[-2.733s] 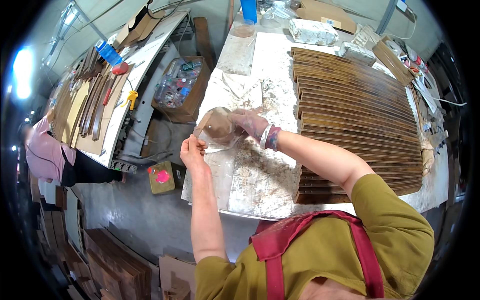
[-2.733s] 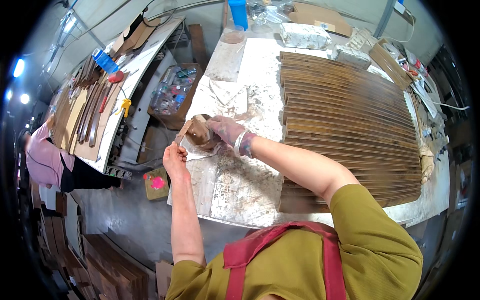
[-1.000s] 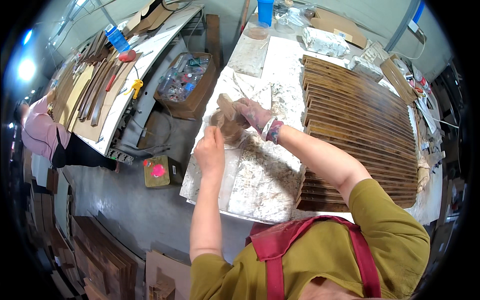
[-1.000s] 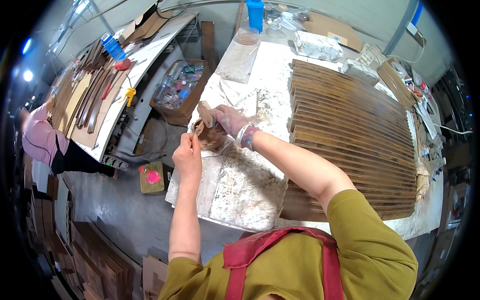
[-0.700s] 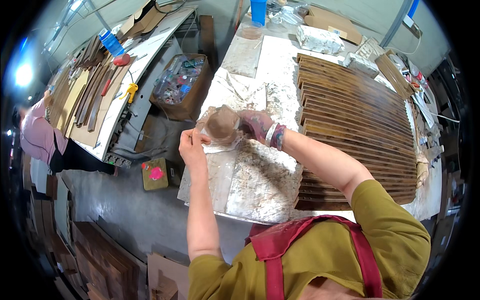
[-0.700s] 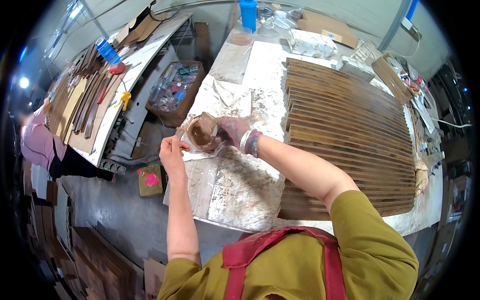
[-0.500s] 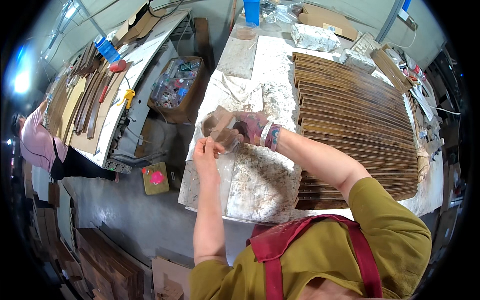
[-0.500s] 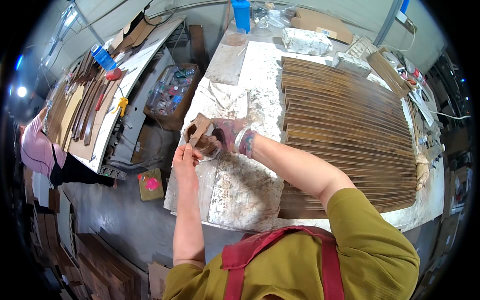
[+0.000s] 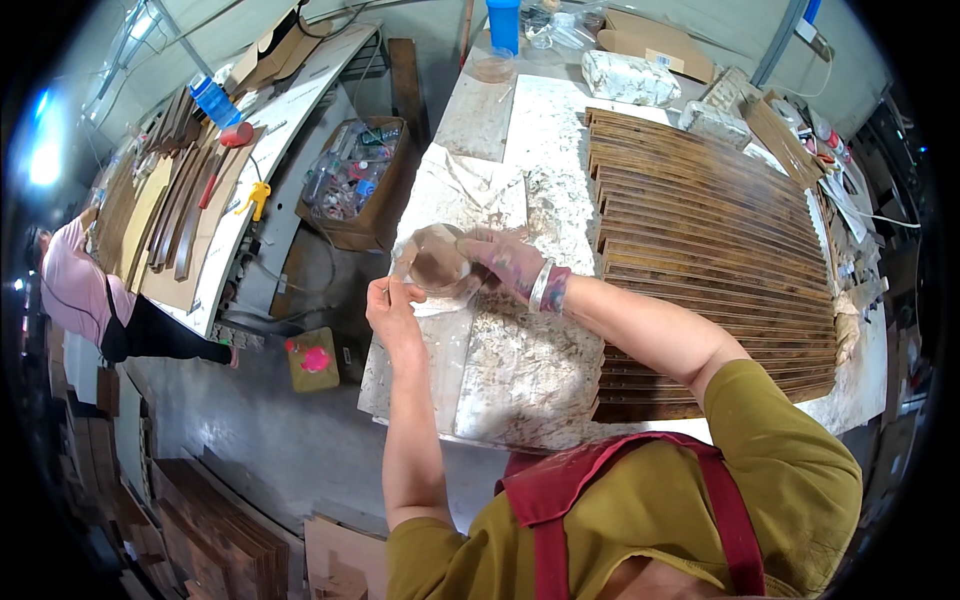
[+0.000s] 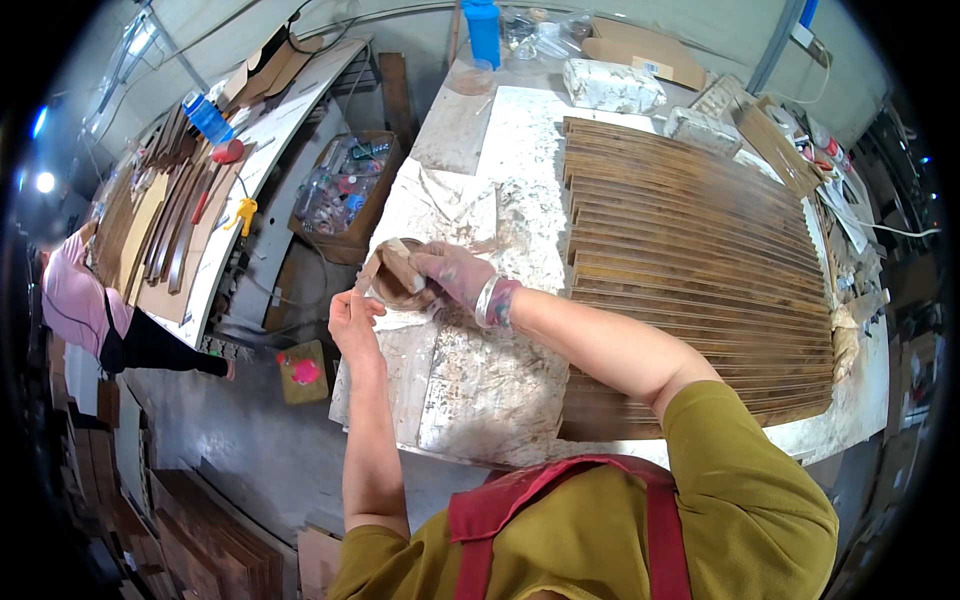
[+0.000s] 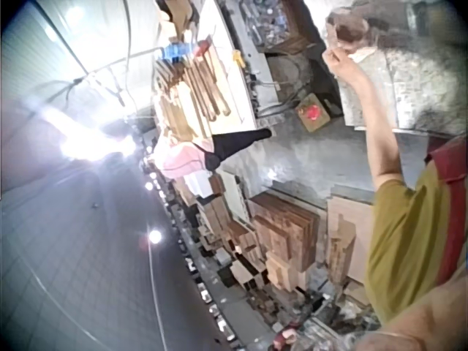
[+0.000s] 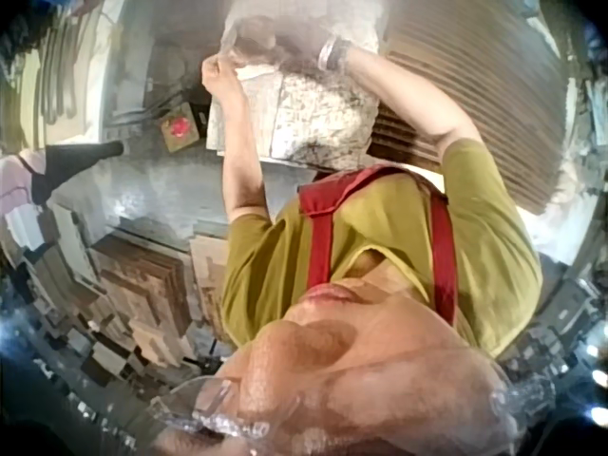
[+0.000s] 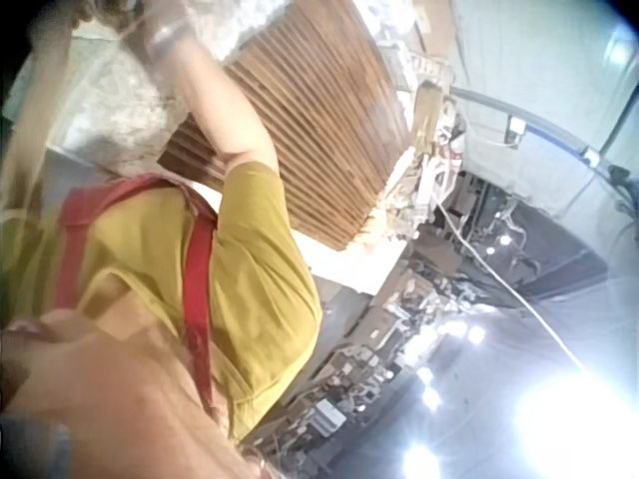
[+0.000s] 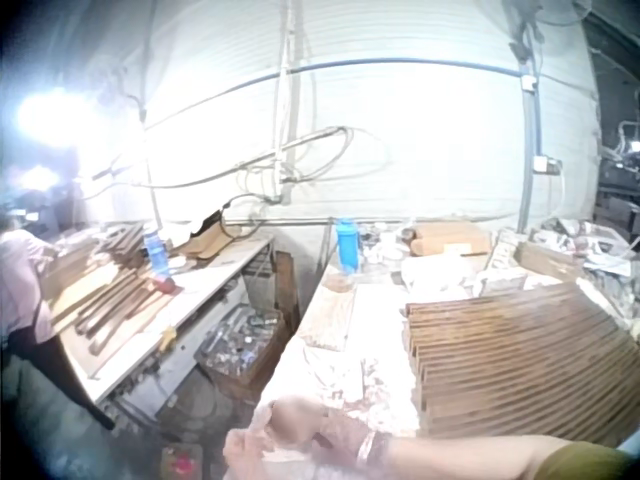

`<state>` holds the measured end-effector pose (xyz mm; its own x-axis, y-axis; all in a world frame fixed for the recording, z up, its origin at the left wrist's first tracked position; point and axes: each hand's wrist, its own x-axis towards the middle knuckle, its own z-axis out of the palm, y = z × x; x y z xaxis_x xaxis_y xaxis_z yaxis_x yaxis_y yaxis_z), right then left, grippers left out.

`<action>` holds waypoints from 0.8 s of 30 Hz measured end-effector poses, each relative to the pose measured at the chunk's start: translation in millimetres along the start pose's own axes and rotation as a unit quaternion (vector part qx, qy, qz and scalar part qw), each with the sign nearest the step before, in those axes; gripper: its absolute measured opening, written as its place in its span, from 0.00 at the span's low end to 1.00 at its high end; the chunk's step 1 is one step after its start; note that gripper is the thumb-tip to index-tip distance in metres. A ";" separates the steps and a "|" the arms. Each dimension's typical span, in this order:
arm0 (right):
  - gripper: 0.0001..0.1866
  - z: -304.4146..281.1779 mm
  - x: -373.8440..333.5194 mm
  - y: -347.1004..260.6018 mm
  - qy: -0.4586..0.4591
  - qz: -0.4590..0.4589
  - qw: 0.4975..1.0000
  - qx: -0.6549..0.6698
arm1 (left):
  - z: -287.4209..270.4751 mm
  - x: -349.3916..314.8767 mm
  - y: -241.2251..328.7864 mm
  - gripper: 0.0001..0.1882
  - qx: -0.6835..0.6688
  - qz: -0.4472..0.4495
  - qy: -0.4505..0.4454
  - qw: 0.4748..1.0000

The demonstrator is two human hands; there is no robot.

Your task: The person applies a liquid finish to a panel of wood slats using a cloth and then rubs the surface with a small wooden block.

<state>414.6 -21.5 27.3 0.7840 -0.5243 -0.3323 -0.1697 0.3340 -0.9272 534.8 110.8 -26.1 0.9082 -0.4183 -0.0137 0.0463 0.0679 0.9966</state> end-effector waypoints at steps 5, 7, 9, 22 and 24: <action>0.16 1.0 23.3 -8.3 0.031 -0.362 0.788 -0.497 | 8.1 -16.0 18.1 0.06 0.034 0.013 -0.080 0.996; 0.17 7.0 31.2 -8.3 0.082 -0.335 0.752 -0.562 | 7.8 -17.1 14.2 0.07 0.070 0.045 -0.091 0.992; 0.20 -1.0 45.6 -14.5 0.088 -0.284 0.797 -0.526 | 0.5 -13.8 5.3 0.07 0.116 0.083 -0.100 0.985; 0.22 -9.3 -5.7 -16.8 0.025 -0.166 0.933 -0.318 | 9.6 -16.7 45.8 0.09 0.354 0.242 -0.087 0.899; 0.24 4.0 2.5 -12.2 0.063 -0.318 0.831 -0.452 | 13.5 -20.2 46.4 0.08 0.382 0.268 -0.105 0.878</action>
<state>421.0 -23.7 38.5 0.8276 -0.4668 0.3117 -0.1688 -0.7366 -0.6550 513.0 110.2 21.5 0.6134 -0.6754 0.4094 -0.7301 -0.2872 0.6200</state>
